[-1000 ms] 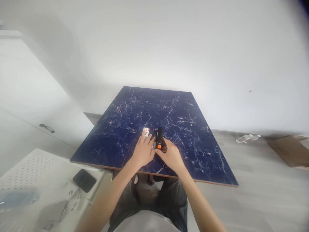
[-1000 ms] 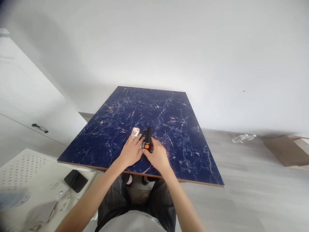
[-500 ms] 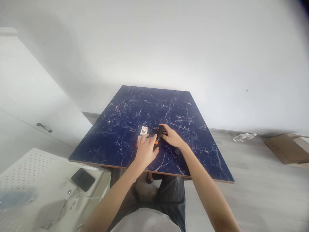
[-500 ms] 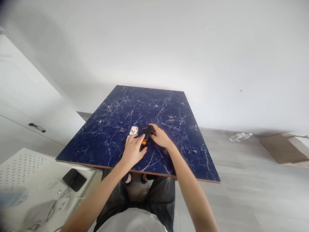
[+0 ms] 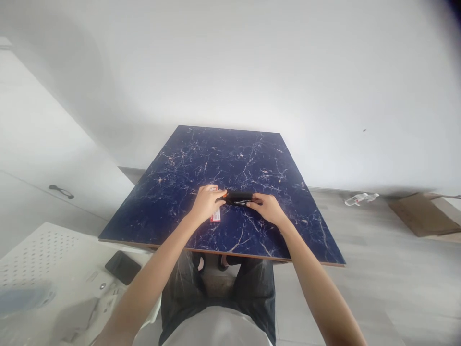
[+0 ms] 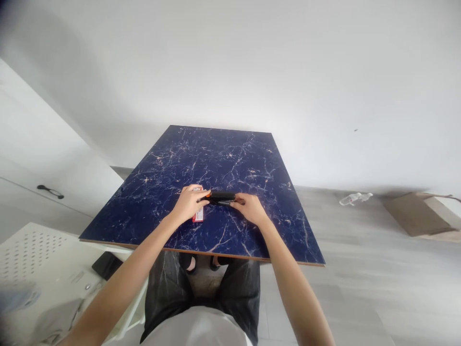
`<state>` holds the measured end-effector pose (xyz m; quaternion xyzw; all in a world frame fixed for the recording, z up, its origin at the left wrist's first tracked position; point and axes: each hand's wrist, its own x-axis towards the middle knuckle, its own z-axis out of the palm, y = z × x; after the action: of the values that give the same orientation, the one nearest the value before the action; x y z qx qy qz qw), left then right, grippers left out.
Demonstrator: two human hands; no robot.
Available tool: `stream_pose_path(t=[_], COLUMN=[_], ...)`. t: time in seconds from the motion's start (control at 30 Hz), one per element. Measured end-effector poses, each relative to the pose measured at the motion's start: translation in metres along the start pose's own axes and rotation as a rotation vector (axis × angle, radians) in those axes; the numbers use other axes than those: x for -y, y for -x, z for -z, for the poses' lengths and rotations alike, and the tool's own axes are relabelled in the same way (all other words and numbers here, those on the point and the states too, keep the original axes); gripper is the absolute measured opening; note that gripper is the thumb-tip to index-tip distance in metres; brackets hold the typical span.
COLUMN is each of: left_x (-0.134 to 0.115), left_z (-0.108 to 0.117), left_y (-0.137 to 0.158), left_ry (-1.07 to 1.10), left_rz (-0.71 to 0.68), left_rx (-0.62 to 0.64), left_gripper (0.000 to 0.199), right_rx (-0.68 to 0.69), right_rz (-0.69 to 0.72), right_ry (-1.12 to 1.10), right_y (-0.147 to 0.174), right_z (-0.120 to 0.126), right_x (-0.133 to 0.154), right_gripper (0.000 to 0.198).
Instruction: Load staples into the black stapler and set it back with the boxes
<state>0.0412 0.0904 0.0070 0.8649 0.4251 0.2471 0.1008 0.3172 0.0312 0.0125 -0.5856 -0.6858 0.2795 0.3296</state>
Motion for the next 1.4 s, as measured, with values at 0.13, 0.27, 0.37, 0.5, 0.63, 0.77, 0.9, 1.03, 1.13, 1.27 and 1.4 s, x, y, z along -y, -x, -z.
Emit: stream_pose_path(t=[0.13,0.27,0.37,0.5,0.63,0.77,0.9,1.03,1.13,1.27,1.4], left_x=[0.006,0.008,0.009,0.010,0.003,-0.009,-0.011,0.000,0.008,0.012,0.012], left_z=[-0.002,-0.001,-0.001,-0.003,0.000,0.008,0.016,0.022,0.025,0.023,0.021], left_y=[-0.002,-0.003,-0.002,-0.002,-0.001,0.014,0.042,0.057,0.058,0.056,0.057], left_ry=[0.015,0.014,0.021,0.027,0.016,-0.024,-0.097,-0.125,-0.123,-0.130,-0.130], left_rz=[-0.014,-0.048,-0.056,-0.041,0.010,0.022,0.037,0.076,0.092,0.093,0.106], left_rx=[-0.023,-0.014,-0.015,-0.025,-0.004,0.033,0.041,0.027,0.008,-0.008,-0.019], left_gripper=[0.031,0.028,0.029,0.029,0.031,0.064,0.062,0.051,0.050,0.049,0.048], right_rx=[0.002,-0.006,-0.044,-0.080,-0.078,-0.133,-0.411,-0.189,-0.154,-0.171,0.152], right_rz=[0.016,0.043,0.031,0.021,0.005,0.079,0.135,0.229,0.258,0.188,-0.060], right_ry=[-0.009,0.013,0.053,0.111,0.123,0.156,0.204,0.237,0.408,0.700,0.883], right_y=[0.000,0.001,0.004,0.011,0.016,0.020,0.031,0.033,0.014,-0.042,-0.101], right_z=[0.001,0.000,0.004,0.018,0.034,0.036,0.007,-0.048,-0.074,-0.073,-0.070], right_x=[-0.003,-0.008,-0.014,-0.027,-0.038,-0.026,0.011,0.051,0.075,0.107,0.127], right_gripper=[0.011,0.013,0.019,0.023,0.022,0.025,0.016,0.022,0.027,0.029,0.025])
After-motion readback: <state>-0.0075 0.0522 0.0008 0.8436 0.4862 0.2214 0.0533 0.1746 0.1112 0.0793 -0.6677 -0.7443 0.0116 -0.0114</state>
